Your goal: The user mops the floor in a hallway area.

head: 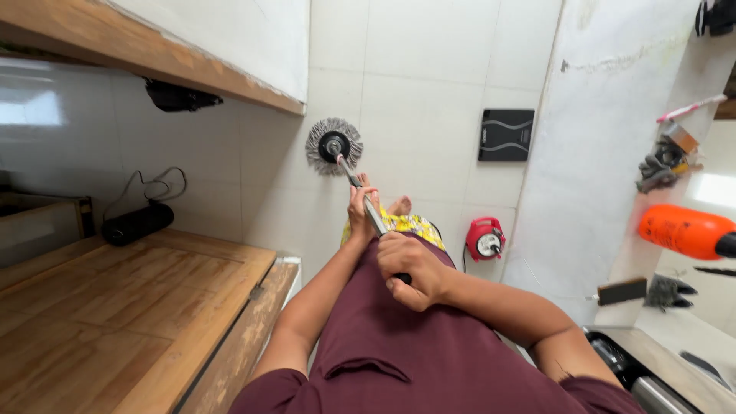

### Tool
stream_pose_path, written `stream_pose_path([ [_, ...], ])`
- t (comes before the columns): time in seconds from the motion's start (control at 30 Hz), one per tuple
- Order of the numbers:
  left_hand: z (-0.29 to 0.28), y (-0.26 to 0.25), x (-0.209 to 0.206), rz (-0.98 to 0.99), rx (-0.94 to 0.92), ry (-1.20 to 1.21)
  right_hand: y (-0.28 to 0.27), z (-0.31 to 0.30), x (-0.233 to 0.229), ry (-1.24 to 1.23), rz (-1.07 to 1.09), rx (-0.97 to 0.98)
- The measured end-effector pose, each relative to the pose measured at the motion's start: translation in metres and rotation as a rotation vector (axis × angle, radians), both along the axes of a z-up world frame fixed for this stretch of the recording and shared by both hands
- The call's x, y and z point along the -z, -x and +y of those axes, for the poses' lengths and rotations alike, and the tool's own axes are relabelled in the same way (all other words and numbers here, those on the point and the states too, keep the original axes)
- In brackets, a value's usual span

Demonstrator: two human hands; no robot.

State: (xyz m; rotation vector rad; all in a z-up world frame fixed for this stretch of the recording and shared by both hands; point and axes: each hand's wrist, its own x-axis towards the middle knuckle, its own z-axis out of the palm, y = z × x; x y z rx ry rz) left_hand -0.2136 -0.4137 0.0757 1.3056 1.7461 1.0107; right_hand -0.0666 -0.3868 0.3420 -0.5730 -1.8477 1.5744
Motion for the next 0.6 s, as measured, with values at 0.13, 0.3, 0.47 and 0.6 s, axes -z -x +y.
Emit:
stream_pose_path([
  [0.13,0.039,0.003,0.056,0.149,0.067,-0.163,0.011,0.015,0.015,-0.032,0.03,0.069],
  [0.3,0.179,0.035,0.132,0.189,0.159,-0.115,0.053,0.09,0.056,-0.087,0.0,0.512],
  [0.47,0.251,0.079,0.118,0.147,0.277,-0.131,0.095,0.123,0.111,-0.167,-0.012,0.516],
  [0.6,0.225,0.086,0.092,0.197,0.374,0.324,0.102,0.096,0.135,-0.216,-0.071,0.363],
])
